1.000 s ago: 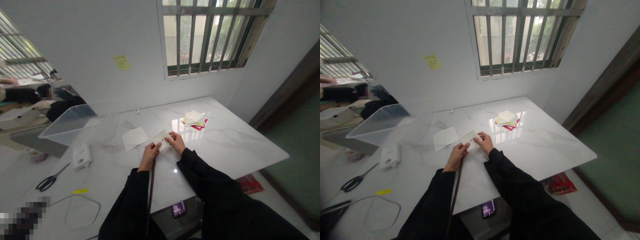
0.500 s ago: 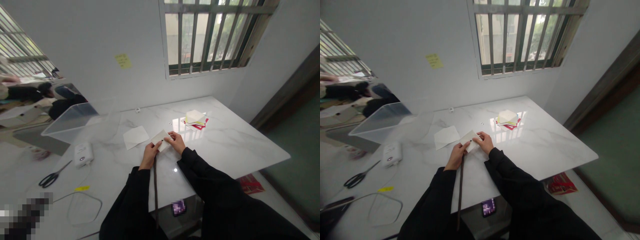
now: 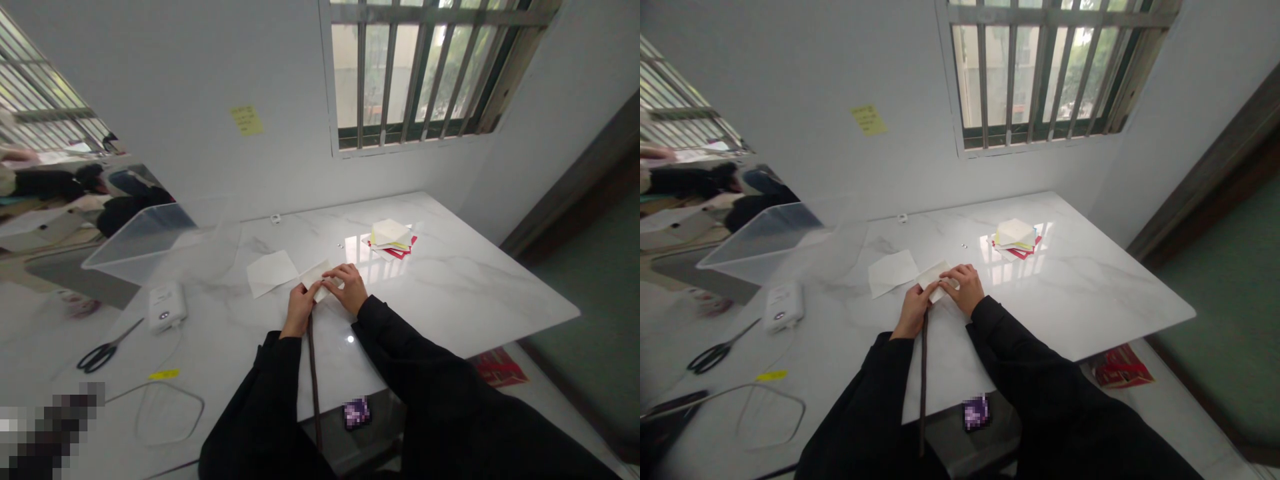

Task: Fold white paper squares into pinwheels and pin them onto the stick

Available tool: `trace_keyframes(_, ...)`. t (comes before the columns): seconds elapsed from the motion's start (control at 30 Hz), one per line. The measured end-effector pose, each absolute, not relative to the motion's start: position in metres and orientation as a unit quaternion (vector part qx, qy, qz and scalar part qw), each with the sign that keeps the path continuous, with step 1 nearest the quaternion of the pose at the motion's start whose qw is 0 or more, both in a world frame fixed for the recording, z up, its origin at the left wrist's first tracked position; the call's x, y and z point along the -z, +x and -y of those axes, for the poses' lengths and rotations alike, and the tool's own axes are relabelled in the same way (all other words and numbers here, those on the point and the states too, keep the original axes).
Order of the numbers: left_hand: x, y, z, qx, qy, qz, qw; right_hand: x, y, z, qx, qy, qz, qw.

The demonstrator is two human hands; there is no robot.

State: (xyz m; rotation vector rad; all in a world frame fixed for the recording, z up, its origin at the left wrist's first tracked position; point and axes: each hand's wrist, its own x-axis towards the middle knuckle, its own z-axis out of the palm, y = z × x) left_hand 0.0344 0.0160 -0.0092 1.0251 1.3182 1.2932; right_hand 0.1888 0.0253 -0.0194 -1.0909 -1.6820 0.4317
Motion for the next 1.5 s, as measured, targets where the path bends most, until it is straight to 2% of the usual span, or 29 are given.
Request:
trace_keyframes(0.73, 0.013, 0.032, -0.018, -0.536, 0.458, -0.542, 0.458, 0.023, 0.19, -0.028, -0.181, -0.417, 0.739, 0.497)
trace_keyframes(1.2, 0.012, 0.034, -0.014, -0.561, 0.382, -0.561, 0.474, 0.017, 0.208, -0.034, -0.284, -0.487, 0.615, 0.551)
trace_keyframes(1.3, 0.008, 0.034, -0.012, -0.565, 0.349, -0.559, 0.496, 0.025, 0.222, -0.042, -0.292, -0.509, 0.607, 0.536)
trace_keyframes(1.5, 0.003, 0.031, -0.009, -0.569, 0.313, -0.565, 0.509, 0.044, 0.242, -0.061, -0.207, -0.554, 0.665, 0.456)
